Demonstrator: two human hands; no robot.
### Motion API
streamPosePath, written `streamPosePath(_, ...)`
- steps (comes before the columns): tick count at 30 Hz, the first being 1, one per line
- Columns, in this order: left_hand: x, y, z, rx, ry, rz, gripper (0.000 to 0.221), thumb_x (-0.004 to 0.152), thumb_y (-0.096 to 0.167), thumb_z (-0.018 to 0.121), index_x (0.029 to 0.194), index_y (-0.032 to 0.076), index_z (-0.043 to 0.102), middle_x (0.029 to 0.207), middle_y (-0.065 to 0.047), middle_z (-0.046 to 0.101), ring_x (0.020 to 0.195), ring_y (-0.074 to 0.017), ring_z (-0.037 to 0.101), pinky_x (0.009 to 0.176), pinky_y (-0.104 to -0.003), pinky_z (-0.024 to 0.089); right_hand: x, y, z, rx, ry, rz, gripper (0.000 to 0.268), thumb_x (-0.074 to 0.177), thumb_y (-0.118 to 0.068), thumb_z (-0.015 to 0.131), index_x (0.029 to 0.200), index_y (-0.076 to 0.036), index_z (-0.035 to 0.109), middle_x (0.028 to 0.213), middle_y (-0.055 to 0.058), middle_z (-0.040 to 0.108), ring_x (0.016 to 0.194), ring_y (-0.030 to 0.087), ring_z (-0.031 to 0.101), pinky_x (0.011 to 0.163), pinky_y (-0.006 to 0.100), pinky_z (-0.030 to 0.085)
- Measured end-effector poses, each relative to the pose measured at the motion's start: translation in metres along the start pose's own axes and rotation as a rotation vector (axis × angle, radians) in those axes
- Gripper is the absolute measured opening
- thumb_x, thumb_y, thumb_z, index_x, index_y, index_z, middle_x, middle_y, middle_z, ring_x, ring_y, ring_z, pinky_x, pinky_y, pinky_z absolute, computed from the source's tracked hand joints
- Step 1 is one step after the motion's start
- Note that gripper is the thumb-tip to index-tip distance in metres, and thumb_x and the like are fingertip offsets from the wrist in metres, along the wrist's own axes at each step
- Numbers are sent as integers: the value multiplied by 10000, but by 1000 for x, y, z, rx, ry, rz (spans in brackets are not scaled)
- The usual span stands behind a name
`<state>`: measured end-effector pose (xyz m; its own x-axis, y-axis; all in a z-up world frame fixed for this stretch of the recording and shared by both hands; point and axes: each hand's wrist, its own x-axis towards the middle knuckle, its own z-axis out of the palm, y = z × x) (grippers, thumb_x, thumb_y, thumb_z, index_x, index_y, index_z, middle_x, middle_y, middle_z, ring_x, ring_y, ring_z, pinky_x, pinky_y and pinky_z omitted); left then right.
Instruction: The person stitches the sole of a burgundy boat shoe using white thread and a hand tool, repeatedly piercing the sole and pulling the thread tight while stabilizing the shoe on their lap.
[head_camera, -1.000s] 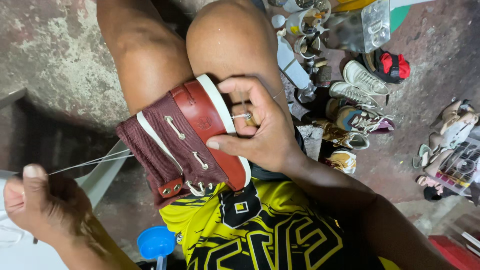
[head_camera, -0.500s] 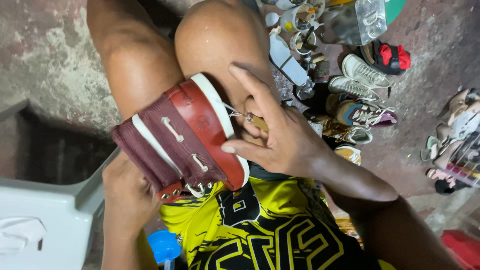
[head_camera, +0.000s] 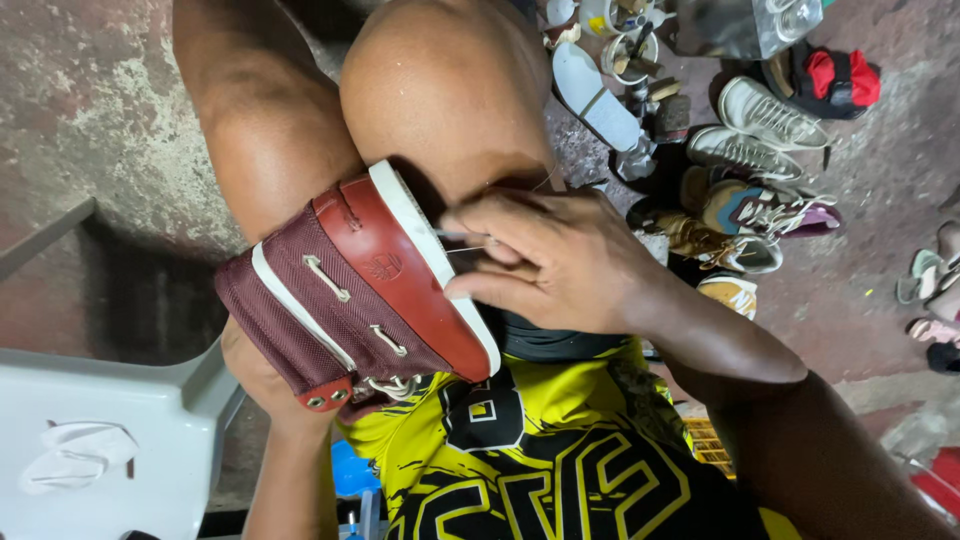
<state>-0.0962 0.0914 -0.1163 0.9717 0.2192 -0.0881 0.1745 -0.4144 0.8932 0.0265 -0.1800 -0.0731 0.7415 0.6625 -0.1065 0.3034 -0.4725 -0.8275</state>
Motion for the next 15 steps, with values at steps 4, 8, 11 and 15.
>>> streamPosePath(4,-12,4,-4,-300,-17,-128,559,816,269,805,1255,-7,596,1162,-88,671,1037,-173,652,966,-311,508,-1,15,-20,184,-72,92,169,1052,-250,675,1032,-82,679,930,51,716,768,132,683,675,330,587)
streamPosePath(8,-6,3,-15,-201,-201,-54,763,767,353,832,1364,-18,535,1278,-128,651,1088,-210,660,1027,-347,516,0,13,-29,653,136,83,249,1109,-216,503,930,-44,527,1109,155,675,811,173,589,727,328,515)
streamPosePath(11,-1,8,-13,-49,-220,-14,761,743,383,789,1344,-16,545,1293,-150,648,1184,-274,668,1050,-376,498,21,19,-13,1278,179,30,227,1046,-211,492,916,-27,520,1063,173,684,721,169,618,553,252,521)
streamPosePath(15,12,18,-14,71,-309,-24,688,763,362,783,1324,8,598,1300,-156,692,1177,-310,699,1051,-429,518,24,0,7,1352,132,-72,201,1168,-198,491,1021,-62,478,870,16,571,685,124,554,724,321,508)
